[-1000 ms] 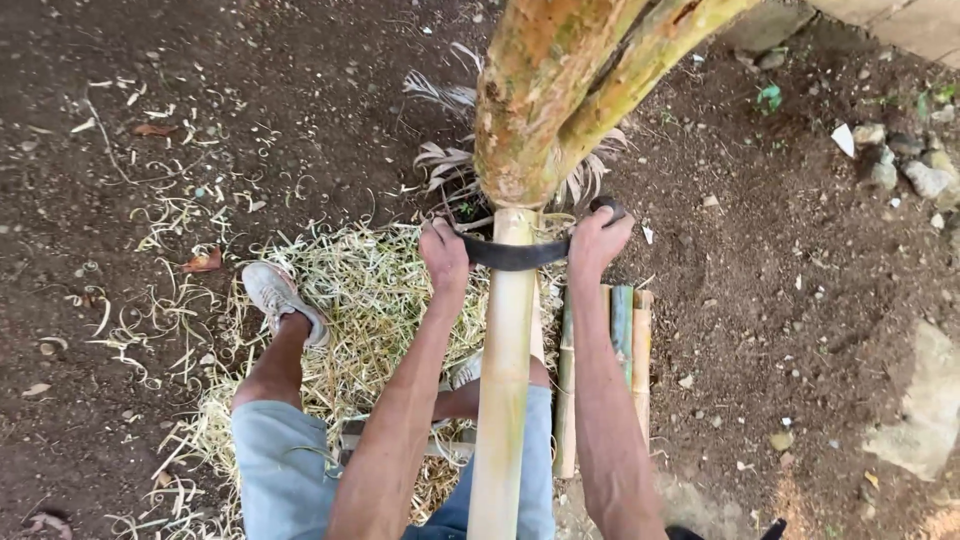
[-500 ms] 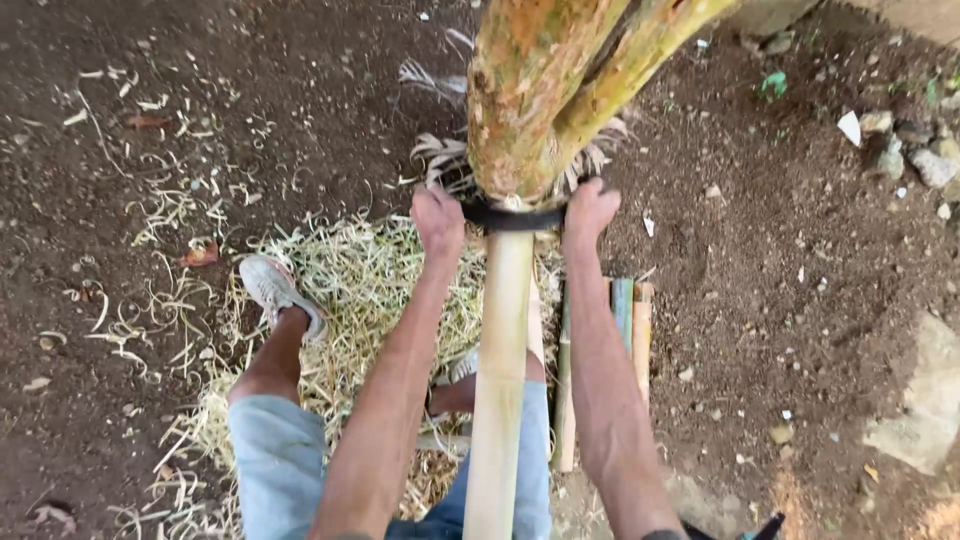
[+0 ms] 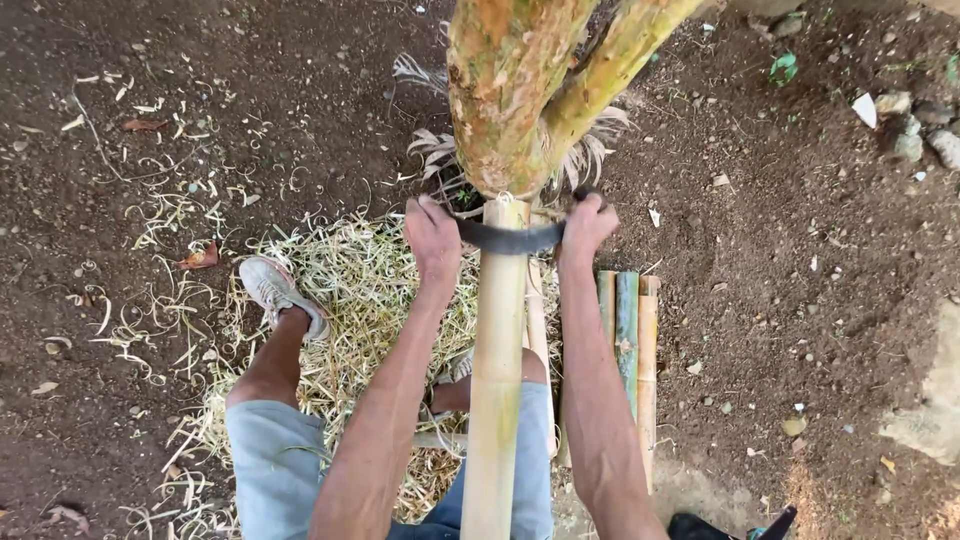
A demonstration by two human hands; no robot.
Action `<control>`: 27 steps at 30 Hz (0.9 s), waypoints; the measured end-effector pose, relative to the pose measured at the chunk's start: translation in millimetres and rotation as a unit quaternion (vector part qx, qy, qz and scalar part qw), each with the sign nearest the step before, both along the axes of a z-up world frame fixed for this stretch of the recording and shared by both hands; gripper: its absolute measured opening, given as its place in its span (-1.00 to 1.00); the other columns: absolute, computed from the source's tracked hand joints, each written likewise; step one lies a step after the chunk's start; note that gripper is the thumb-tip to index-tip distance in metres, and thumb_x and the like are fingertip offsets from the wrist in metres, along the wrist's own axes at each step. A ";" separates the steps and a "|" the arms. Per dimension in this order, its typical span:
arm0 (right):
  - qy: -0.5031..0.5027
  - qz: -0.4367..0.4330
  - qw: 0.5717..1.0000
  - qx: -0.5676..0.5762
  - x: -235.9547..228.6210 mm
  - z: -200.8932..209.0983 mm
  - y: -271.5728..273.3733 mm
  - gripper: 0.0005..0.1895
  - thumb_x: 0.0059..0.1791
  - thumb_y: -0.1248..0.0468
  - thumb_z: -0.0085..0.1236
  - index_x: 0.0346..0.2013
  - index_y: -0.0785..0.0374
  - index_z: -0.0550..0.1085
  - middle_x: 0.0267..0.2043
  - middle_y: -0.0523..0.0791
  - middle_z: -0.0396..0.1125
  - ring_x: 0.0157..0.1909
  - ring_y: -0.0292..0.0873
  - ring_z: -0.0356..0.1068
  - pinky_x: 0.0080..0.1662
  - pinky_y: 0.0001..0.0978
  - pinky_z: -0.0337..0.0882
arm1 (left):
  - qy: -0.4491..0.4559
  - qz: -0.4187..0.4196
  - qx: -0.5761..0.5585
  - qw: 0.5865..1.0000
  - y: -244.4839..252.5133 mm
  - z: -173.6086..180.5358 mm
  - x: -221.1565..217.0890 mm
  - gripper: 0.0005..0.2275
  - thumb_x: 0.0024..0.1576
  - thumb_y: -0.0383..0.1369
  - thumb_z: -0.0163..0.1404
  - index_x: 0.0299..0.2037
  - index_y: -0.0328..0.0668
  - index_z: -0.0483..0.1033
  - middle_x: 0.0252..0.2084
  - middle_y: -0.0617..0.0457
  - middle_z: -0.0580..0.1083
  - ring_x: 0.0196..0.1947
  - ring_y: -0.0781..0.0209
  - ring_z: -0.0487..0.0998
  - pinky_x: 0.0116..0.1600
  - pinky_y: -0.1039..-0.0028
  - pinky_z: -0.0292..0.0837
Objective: The recorder is using a sickle-like tool to strip the outer layer of a bamboo pole.
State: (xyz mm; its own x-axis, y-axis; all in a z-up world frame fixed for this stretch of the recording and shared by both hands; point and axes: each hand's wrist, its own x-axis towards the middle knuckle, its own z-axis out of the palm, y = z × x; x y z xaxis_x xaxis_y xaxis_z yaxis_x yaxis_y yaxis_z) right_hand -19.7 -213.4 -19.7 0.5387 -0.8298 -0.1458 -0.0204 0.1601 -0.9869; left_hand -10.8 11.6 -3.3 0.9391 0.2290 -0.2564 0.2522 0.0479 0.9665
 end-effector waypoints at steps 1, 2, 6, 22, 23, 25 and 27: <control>0.002 -0.001 1.000 0.000 9.6 2.5 -3.4 -0.75 0.03 0.34 -0.13 -0.13 0.52 0.38 -0.48 -0.13 0.27 -0.59 -0.30 0.20 -0.55 -0.42 0.24 | 0.002 -0.001 0.000 1.000 -6.6 -5.8 11.2 -0.74 0.36 -0.36 -0.33 -0.39 -0.21 0.27 -0.53 0.11 0.25 -0.59 0.32 0.20 -0.52 0.33 0.17; 0.014 0.008 1.000 -0.002 21.7 5.5 -5.2 -0.75 0.02 0.34 -0.12 -0.15 0.52 0.40 -0.48 -0.12 0.29 -0.58 -0.28 0.21 -0.54 -0.42 0.25 | -0.003 0.005 -0.010 1.000 -11.8 -10.2 24.9 -0.75 0.35 -0.35 -0.31 -0.39 -0.21 0.26 -0.53 0.09 0.24 -0.59 0.29 0.18 -0.52 0.29 0.16; 0.069 -0.001 0.994 -0.082 66.4 -33.5 -36.5 -0.77 0.03 0.33 -0.07 -0.20 0.52 0.37 -0.40 -0.07 0.31 -0.47 -0.23 0.25 -0.42 -0.35 0.32 | -0.045 0.049 0.028 0.997 -20.8 -11.3 48.6 -0.74 0.34 -0.32 -0.24 -0.38 -0.30 0.25 -0.50 -0.06 0.27 -0.54 0.10 0.18 -0.41 0.10 0.18; 0.137 -0.008 0.918 -0.372 -0.9 66.0 31.1 -0.72 0.07 0.25 -0.10 -0.05 0.45 0.32 -0.26 0.07 0.35 -0.24 0.00 0.40 -0.08 -0.06 0.36 | 0.148 0.016 -0.162 0.976 0.5 -10.2 -13.7 -0.76 0.31 -0.26 -0.34 -0.28 -0.24 0.25 -0.37 -0.10 0.37 -0.57 0.20 0.43 -0.69 0.48 0.38; 0.148 -0.013 0.920 -0.364 13.4 54.8 21.8 -0.71 0.08 0.24 -0.09 -0.04 0.44 0.32 -0.22 0.08 0.35 -0.20 0.02 0.40 -0.06 -0.05 0.36 | 0.148 0.022 -0.158 0.976 -3.6 -21.7 0.6 -0.76 0.31 -0.27 -0.34 -0.29 -0.26 0.26 -0.36 -0.10 0.36 -0.57 0.21 0.41 -0.68 0.46 0.37; 0.167 -0.018 0.921 -0.352 32.4 41.6 13.2 -0.70 0.08 0.22 -0.09 -0.04 0.42 0.33 -0.17 0.09 0.35 -0.16 0.03 0.40 -0.03 -0.04 0.36 | 0.155 0.025 -0.151 0.976 -8.1 -37.2 17.7 -0.76 0.31 -0.29 -0.33 -0.30 -0.28 0.26 -0.35 -0.11 0.35 -0.56 0.23 0.40 -0.68 0.45 0.37; 0.188 -0.028 0.941 -0.281 57.2 46.2 13.4 -0.68 0.06 0.17 -0.11 -0.06 0.39 0.34 -0.11 0.09 0.33 -0.10 0.03 0.39 -0.03 -0.02 0.39 | 0.127 0.044 -0.150 0.979 -10.9 -38.8 36.6 -0.79 0.30 -0.31 -0.29 -0.30 -0.29 0.27 -0.32 -0.06 0.30 -0.52 0.25 0.34 -0.63 0.43 0.43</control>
State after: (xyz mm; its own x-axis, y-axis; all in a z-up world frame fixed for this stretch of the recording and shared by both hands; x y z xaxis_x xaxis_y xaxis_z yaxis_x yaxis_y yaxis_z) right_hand 37.5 -200.0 26.5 0.4902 -0.8580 0.1532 -0.3914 -0.3737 -0.8409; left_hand 25.8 0.7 -42.1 0.8157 0.1855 -0.5479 0.4652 0.3526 0.8119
